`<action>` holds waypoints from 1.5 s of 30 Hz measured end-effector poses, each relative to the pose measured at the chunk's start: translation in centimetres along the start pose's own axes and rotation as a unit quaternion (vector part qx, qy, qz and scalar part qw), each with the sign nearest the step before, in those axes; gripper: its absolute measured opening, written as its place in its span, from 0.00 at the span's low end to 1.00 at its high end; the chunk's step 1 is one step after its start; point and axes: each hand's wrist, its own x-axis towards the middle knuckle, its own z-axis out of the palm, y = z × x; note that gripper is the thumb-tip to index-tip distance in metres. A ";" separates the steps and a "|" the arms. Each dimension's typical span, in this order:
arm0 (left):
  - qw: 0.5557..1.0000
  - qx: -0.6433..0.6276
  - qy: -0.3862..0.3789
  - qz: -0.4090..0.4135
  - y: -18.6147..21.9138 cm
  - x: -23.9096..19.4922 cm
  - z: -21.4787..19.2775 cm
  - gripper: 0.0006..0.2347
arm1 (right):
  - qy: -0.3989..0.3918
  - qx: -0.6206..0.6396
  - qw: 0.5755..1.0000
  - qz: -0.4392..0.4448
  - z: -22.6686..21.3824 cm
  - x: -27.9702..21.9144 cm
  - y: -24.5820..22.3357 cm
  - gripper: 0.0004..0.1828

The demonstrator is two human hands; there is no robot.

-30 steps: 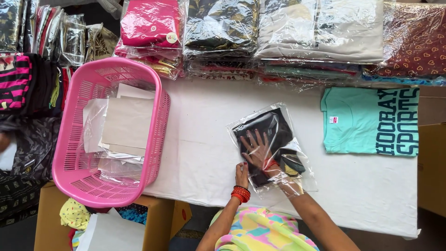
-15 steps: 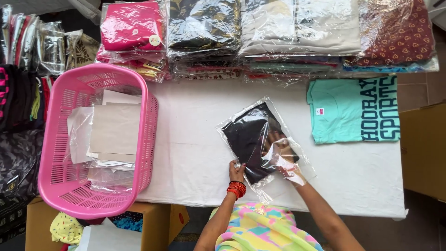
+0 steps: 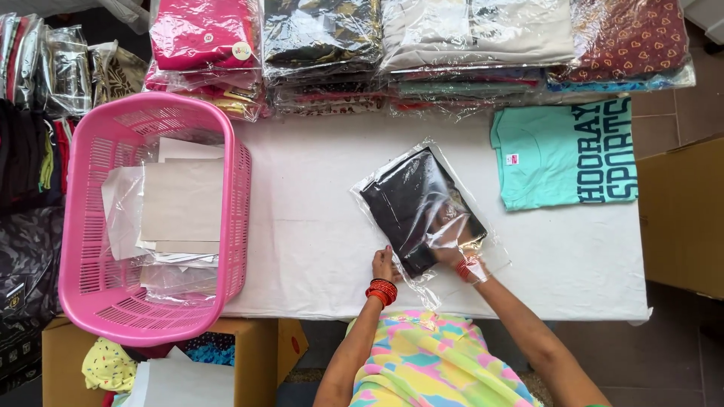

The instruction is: The person folds a black t-shirt and places it into a clear plastic bag, then seals the bag and stacks it. They repeat the process with a light blue t-shirt, folding it and placing it into a bag before stacking it. Finally, they unfold a blue patterned cloth on the table.

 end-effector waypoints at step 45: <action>0.689 0.621 0.039 0.372 3.8 -6.8 -5.5 0.23 | 0.176 0.102 0.977 -0.068 16.9 -17.4 12.5 0.31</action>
